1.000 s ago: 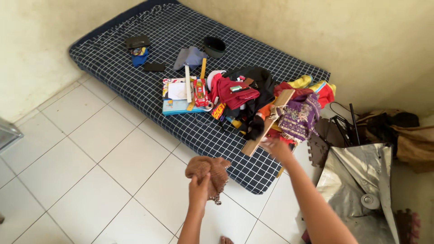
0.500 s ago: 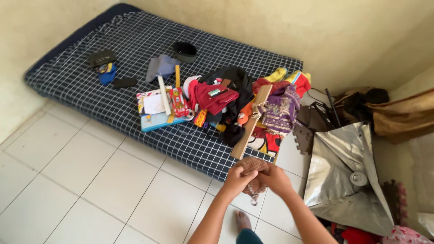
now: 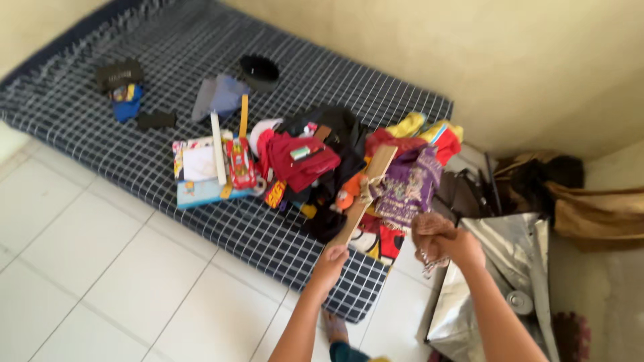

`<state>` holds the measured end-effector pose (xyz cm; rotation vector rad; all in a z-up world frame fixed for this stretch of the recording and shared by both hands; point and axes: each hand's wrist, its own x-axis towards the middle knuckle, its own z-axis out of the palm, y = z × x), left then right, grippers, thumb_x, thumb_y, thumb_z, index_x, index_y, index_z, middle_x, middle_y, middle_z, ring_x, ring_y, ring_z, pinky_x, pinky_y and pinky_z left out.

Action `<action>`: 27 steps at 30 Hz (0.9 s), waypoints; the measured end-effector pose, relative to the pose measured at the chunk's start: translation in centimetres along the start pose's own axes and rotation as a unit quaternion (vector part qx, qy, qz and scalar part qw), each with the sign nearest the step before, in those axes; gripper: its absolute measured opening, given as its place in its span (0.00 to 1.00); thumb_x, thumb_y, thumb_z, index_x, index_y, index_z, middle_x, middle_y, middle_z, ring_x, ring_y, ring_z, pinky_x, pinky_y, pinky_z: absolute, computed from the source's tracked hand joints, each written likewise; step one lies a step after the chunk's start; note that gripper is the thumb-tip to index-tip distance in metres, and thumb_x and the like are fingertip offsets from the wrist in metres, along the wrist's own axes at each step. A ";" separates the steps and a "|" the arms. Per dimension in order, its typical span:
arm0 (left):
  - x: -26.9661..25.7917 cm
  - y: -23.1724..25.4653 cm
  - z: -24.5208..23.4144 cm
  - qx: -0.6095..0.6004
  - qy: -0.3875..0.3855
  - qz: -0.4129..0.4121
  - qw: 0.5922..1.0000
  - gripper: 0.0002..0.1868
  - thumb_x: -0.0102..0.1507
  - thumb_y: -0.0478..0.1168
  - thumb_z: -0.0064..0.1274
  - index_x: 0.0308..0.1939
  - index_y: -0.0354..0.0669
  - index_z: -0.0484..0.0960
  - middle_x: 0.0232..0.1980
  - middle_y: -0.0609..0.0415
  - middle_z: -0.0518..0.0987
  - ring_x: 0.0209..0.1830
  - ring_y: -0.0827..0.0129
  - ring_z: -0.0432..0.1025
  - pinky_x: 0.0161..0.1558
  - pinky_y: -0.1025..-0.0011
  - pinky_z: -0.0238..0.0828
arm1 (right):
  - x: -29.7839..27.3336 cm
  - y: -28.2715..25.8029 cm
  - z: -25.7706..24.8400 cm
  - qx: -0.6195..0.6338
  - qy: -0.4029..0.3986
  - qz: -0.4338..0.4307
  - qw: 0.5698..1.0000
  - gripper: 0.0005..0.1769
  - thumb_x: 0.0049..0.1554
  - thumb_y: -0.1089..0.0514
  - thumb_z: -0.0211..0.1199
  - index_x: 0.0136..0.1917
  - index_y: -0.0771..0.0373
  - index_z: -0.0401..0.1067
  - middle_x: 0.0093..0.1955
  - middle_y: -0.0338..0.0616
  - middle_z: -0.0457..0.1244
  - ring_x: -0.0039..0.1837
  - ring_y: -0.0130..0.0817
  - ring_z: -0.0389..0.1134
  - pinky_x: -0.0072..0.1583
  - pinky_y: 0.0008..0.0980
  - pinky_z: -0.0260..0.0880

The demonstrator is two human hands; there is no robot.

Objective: The person packs various small items into a black backpack, including clothing, a notebook, and a small toy car, after sorting through them on a bed.

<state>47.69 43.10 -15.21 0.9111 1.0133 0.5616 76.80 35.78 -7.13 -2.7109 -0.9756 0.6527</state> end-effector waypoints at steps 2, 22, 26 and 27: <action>0.3 0.1 0.3 -0.008 0.013 -0.009 1.000 0.18 0.58 0.43 0.45 0.49 0.37 0.70 0.53 0.51 0.73 0.56 0.70 0.65 0.56 0.77 0.56 | 1.9 1.0 0.8 0.006 -0.019 0.021 1.000 0.24 0.37 0.41 0.61 0.47 0.50 0.74 0.43 0.48 0.67 0.49 0.44 0.67 0.52 0.38 0.65; -10.9 -1.5 -10.2 -0.102 0.280 -0.155 0.942 0.20 0.56 0.48 0.44 0.52 0.52 0.69 0.49 0.52 0.71 0.48 0.69 0.65 0.45 0.68 0.63 | 6.3 -4.4 25.7 0.212 0.017 -0.175 0.961 0.15 0.51 0.59 0.56 0.53 0.62 0.67 0.41 0.49 0.64 0.40 0.37 0.64 0.44 0.33 0.64; -18.8 -1.8 -13.2 -0.189 0.373 -0.085 0.905 0.21 0.56 0.51 0.43 0.52 0.55 0.69 0.52 0.61 0.69 0.51 0.71 0.64 0.48 0.67 0.62 | -4.8 -17.3 26.2 0.419 -0.215 -0.197 0.860 0.24 0.49 0.61 0.62 0.58 0.68 0.63 0.40 0.52 0.62 0.39 0.33 0.61 0.40 0.27 0.60; -21.1 -2.1 -14.3 -0.203 0.396 -0.055 0.894 0.21 0.56 0.51 0.42 0.52 0.54 0.69 0.53 0.61 0.69 0.51 0.71 0.64 0.48 0.66 0.62 | -8.6 -20.3 26.4 0.456 -0.284 -0.217 0.815 0.21 0.50 0.61 0.62 0.56 0.71 0.65 0.42 0.50 0.62 0.40 0.30 0.60 0.41 0.25 0.60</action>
